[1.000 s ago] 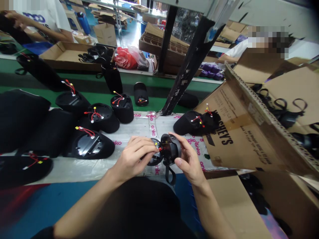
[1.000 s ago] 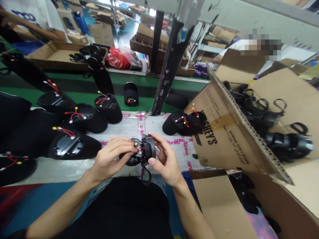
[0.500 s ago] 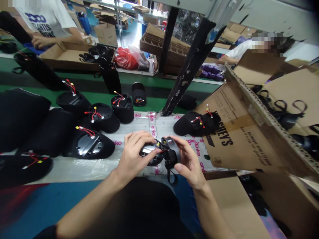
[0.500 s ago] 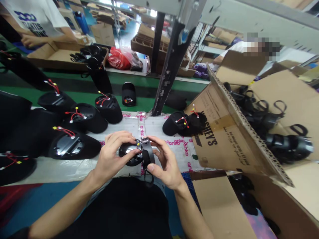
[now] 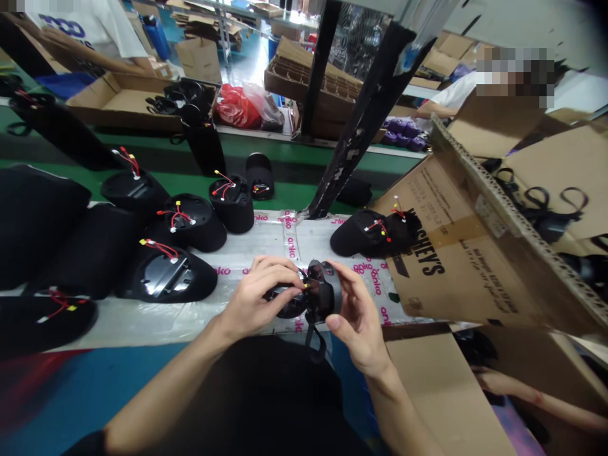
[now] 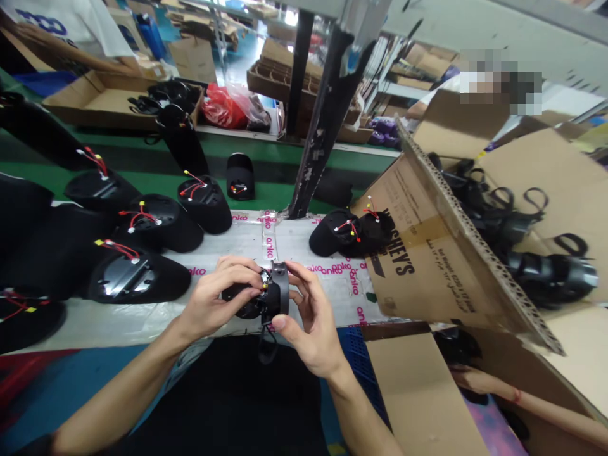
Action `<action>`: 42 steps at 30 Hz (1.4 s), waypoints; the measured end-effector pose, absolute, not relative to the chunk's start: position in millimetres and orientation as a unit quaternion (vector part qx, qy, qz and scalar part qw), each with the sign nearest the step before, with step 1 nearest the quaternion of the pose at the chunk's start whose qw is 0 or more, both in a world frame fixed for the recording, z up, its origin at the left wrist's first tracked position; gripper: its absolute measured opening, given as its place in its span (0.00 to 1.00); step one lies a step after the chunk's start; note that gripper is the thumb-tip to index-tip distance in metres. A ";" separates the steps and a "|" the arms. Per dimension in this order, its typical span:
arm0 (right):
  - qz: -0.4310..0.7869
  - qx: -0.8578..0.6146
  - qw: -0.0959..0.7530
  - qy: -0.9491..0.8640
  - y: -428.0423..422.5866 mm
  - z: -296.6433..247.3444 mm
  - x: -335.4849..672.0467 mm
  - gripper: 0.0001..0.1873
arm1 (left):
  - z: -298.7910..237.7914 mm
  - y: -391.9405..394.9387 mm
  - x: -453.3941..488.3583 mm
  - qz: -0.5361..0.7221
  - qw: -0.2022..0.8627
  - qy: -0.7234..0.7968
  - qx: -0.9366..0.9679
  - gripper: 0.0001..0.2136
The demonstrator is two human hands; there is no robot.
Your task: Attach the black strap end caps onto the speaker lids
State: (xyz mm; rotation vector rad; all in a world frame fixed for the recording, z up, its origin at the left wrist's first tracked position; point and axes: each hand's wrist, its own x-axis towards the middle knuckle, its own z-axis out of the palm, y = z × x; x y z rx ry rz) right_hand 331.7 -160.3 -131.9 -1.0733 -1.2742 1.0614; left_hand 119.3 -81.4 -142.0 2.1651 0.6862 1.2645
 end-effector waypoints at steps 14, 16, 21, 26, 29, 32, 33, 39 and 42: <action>0.195 -0.570 0.463 -0.650 -152.1 -117.0 317.4 0.44 | -151.1 -108.9 124.1 0.465 0.384 0.347 0.718 0.06; 0.126 -0.588 0.437 -0.669 -148.3 -110.2 305.7 0.44 | -157.1 -111.1 120.7 0.498 0.466 0.341 0.647 0.10; 0.101 -0.638 0.309 -0.698 -137.1 -95.5 289.9 0.39 | -164.1 -98.6 114.6 0.530 0.567 0.280 0.564 0.21; 0.254 -0.574 0.388 -0.675 -145.2 -115.7 301.1 0.45 | -167.0 -79.9 116.0 0.409 0.580 0.305 0.635 0.21; 0.347 -0.554 0.487 -0.580 -157.0 -145.4 303.0 0.32 | -171.7 -85.2 121.7 0.435 0.577 0.331 0.607 0.23; 0.380 -0.546 0.559 -0.495 -161.9 -166.6 293.4 0.24 | -177.5 -100.8 126.5 0.489 0.557 0.341 0.578 0.24; 0.386 -0.539 0.577 -0.477 -161.8 -169.3 289.3 0.23 | -179.6 -106.8 127.5 0.518 0.544 0.340 0.566 0.23; 0.416 -0.529 0.611 -0.416 -162.1 -161.8 272.1 0.19 | -185.2 -135.9 135.1 0.634 0.472 0.376 0.484 0.14; 0.418 -0.529 0.628 -0.388 -161.6 -163.1 267.0 0.17 | -178.8 -133.8 138.0 0.615 0.484 0.434 0.446 0.15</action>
